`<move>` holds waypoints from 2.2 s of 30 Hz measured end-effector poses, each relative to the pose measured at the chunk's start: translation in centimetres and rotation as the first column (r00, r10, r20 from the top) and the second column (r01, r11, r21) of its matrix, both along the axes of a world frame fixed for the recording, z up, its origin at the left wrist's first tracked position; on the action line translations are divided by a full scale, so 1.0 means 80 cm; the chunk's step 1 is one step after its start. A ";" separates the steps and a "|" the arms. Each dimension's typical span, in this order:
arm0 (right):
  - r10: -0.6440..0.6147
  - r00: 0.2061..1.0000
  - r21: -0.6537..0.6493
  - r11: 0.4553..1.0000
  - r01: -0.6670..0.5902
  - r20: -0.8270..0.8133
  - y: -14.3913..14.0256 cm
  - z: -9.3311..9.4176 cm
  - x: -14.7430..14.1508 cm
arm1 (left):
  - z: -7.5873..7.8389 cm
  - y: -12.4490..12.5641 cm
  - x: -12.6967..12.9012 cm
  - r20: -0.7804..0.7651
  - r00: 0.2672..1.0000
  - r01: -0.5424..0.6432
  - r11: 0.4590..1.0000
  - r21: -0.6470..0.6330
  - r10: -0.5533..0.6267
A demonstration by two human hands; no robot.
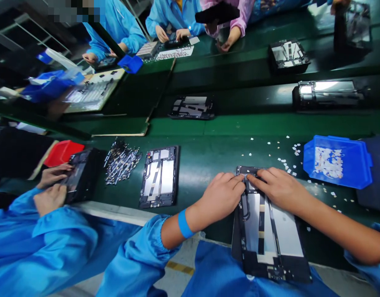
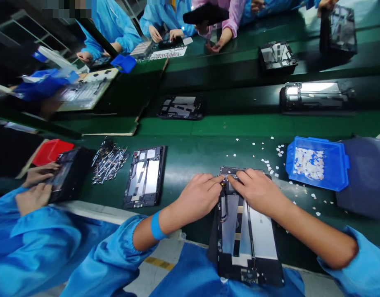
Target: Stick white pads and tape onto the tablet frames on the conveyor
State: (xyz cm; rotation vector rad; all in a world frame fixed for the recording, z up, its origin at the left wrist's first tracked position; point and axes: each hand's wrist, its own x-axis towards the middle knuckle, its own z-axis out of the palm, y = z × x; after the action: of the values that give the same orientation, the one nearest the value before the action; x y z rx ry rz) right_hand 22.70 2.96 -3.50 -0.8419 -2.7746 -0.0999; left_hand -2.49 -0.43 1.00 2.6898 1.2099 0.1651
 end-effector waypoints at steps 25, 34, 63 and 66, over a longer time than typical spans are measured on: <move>0.016 1.000 -0.025 1.000 -0.016 -0.022 0.016 0.009 0.004 | -0.014 0.056 0.023 0.241 0.920 -0.202 0.901 -0.384 0.309; 0.016 0.999 -0.028 0.999 -0.017 -0.040 0.017 0.009 0.004 | -0.014 0.055 0.025 0.227 0.916 -0.227 0.895 -0.385 0.330; 0.023 0.999 -0.024 0.999 -0.024 -0.047 0.017 0.005 0.005 | -0.010 0.000 0.009 -0.027 0.983 -0.180 0.983 0.028 0.181; 0.019 0.999 -0.023 1.000 -0.020 -0.040 0.016 0.004 0.005 | -0.017 -0.007 0.005 -0.123 0.986 -0.105 0.991 0.083 0.115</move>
State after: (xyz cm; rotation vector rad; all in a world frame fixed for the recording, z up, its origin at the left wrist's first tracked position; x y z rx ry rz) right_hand 23.09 4.26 -3.16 -0.8134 -2.7512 -0.0470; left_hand -2.13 -0.95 -0.34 2.7368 1.4181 0.0561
